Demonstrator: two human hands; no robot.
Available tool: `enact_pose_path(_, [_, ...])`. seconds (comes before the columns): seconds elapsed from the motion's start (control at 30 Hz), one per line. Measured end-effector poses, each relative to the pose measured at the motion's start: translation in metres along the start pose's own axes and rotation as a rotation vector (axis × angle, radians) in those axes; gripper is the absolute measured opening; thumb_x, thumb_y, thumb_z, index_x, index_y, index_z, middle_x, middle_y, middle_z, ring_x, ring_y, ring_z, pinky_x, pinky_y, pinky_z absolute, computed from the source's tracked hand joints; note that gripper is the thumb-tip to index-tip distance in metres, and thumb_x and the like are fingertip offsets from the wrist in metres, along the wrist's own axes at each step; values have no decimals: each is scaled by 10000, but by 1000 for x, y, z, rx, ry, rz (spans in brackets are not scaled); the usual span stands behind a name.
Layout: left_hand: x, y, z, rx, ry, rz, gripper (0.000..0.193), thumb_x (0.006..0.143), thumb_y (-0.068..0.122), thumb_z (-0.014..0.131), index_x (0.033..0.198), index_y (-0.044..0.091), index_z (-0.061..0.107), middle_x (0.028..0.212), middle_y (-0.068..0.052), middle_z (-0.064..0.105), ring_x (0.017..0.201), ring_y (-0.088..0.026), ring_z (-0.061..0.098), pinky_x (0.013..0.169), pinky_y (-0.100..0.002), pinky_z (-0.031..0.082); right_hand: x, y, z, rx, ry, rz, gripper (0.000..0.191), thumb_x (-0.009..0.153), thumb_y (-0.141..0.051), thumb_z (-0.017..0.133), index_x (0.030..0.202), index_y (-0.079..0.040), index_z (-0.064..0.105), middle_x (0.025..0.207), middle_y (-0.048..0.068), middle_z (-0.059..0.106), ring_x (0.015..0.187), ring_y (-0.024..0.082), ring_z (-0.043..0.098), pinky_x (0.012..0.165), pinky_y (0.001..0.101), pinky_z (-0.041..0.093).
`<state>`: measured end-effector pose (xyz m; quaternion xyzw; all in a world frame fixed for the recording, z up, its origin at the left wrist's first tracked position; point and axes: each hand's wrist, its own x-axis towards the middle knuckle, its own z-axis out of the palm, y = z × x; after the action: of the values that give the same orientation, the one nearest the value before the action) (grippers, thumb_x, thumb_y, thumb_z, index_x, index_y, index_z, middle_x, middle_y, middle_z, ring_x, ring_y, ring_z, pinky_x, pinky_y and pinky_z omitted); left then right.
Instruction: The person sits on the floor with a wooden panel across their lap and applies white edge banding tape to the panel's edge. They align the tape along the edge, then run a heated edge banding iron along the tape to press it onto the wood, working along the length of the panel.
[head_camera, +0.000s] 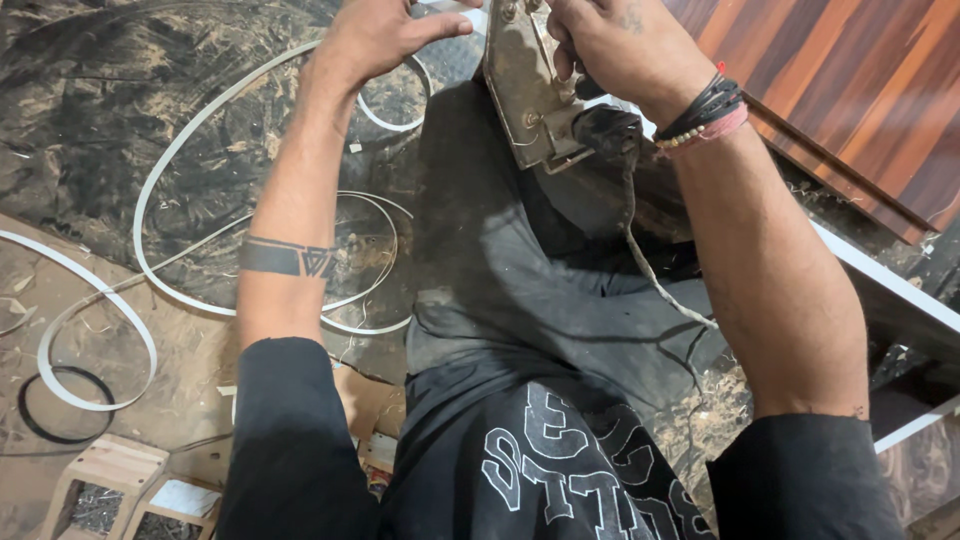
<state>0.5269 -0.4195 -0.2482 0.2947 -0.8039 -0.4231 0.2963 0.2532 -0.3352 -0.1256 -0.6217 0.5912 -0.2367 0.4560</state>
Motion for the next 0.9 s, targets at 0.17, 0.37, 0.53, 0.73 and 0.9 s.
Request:
enact_pose_path(0.17, [0,-7,17,-18,85,111,265,1038,322,794,1193,107,775,1136,-62,783,1057,-228,751,920,-368,559,-1,-3,-1,-28,-16,-26,374,1160,-293,477,929,-13,570,736,-3,558,641,99,609,562,298,482])
enact_pose_path(0.37, [-1,-18,57,-118,225,99,274,996,295,794,1141,63,771,1081,-80,762,1065,-265,682,958,-381,501,-1,-4,-1,-1,-22,15,362,1160,-286,488,932,-14,561,726,-8,548,634,95,593,565,290,475])
enact_pose_path(0.53, [-8,-14,83,-384,267,1,277,1039,263,732,1189,31,742,1118,-60,756,1086,-187,651,988,-336,490,-1,-4,-1,-29,-9,-13,302,1148,-255,487,981,-22,582,742,-15,566,630,88,606,564,282,488])
enact_pose_path(0.73, [-8,-15,86,-608,216,-59,306,1049,267,725,1235,25,723,1102,8,739,1036,-86,653,933,-275,520,-8,-13,-6,52,-51,-8,218,1150,-226,495,1098,-19,540,826,-24,559,647,70,589,572,261,496])
enact_pose_path(0.9, [-6,-16,88,-758,209,-166,311,1027,243,765,1255,33,742,1016,46,695,903,-50,575,797,-241,468,-29,-19,-15,136,-47,39,181,1142,-214,508,1156,-33,509,856,-24,536,661,62,553,585,248,488])
